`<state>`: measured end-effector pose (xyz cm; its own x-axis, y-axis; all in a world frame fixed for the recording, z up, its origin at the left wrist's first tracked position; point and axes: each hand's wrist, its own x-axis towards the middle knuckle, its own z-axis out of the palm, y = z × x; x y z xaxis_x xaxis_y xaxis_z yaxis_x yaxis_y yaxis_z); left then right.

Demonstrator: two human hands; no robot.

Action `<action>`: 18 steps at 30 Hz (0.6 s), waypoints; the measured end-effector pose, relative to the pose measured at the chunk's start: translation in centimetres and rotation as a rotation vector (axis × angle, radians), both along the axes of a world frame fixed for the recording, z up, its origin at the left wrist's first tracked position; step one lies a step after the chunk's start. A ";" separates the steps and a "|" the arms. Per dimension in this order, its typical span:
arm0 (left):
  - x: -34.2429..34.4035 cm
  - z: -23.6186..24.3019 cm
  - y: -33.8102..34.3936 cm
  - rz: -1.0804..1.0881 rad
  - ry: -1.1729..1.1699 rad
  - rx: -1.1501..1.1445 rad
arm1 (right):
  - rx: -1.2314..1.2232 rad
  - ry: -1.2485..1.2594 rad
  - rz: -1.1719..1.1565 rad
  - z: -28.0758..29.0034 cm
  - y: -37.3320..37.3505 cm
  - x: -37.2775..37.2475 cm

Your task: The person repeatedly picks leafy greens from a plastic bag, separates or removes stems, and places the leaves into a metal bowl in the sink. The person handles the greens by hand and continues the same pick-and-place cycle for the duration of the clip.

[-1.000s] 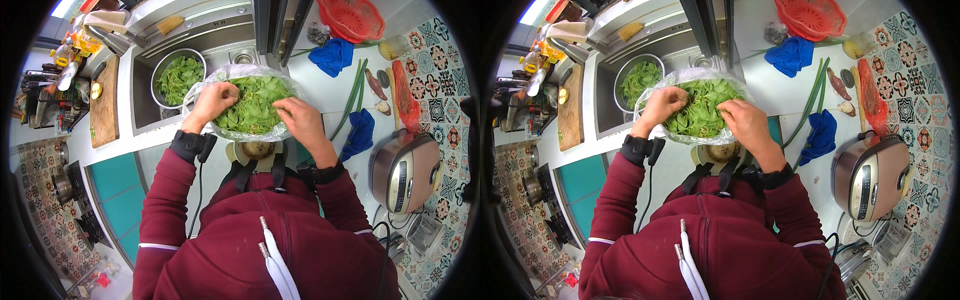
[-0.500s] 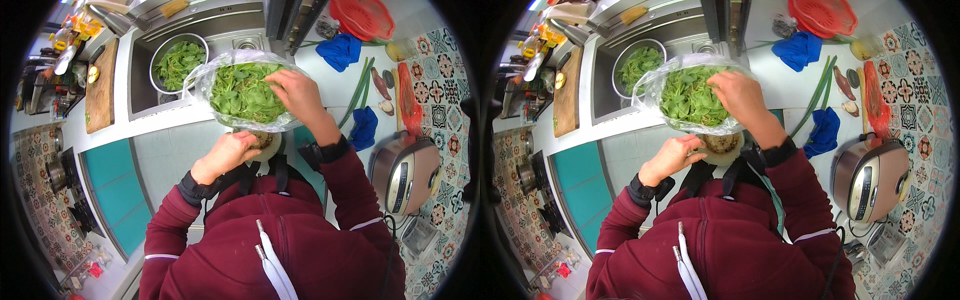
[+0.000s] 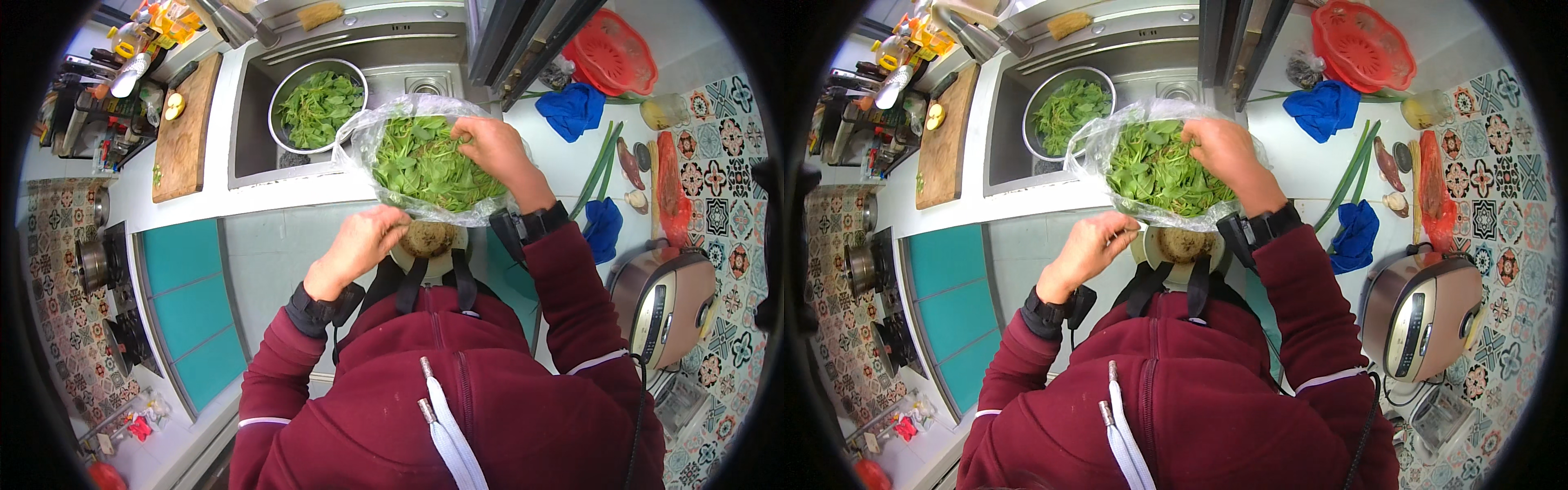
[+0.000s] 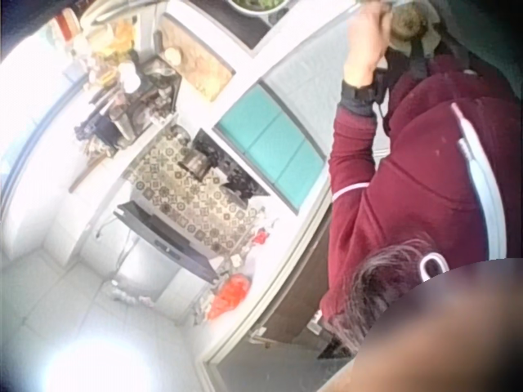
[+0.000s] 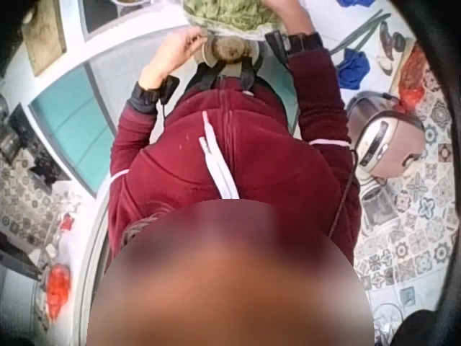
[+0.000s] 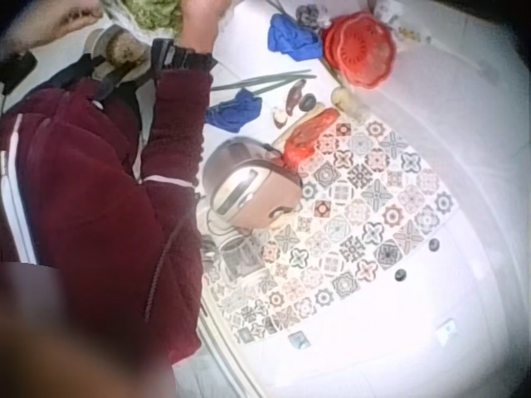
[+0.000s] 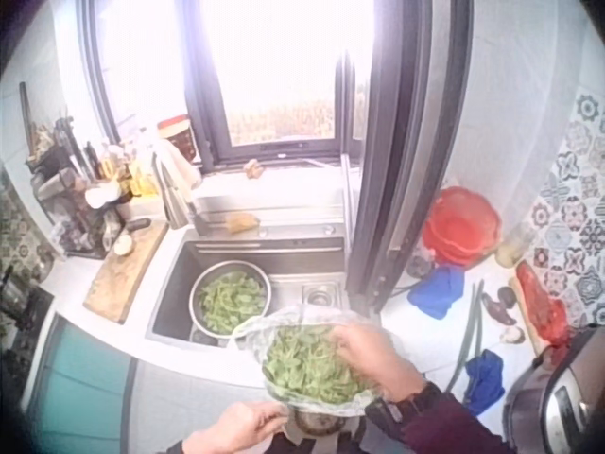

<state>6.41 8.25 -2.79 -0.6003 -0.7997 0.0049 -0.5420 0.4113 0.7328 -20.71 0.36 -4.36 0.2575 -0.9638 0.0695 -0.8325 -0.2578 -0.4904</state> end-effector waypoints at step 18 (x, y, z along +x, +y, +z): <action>-9.4 -4.0 -12.1 0.104 -0.346 -0.112 | 0.031 -0.453 -0.317 1.5 5.2 -1.1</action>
<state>-3.01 -3.82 -6.78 -0.4971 -0.8627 -0.0930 -0.7928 0.4081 0.4526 -21.76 5.53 -2.84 -0.0945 -0.9926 0.0765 -0.5712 -0.0089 -0.8208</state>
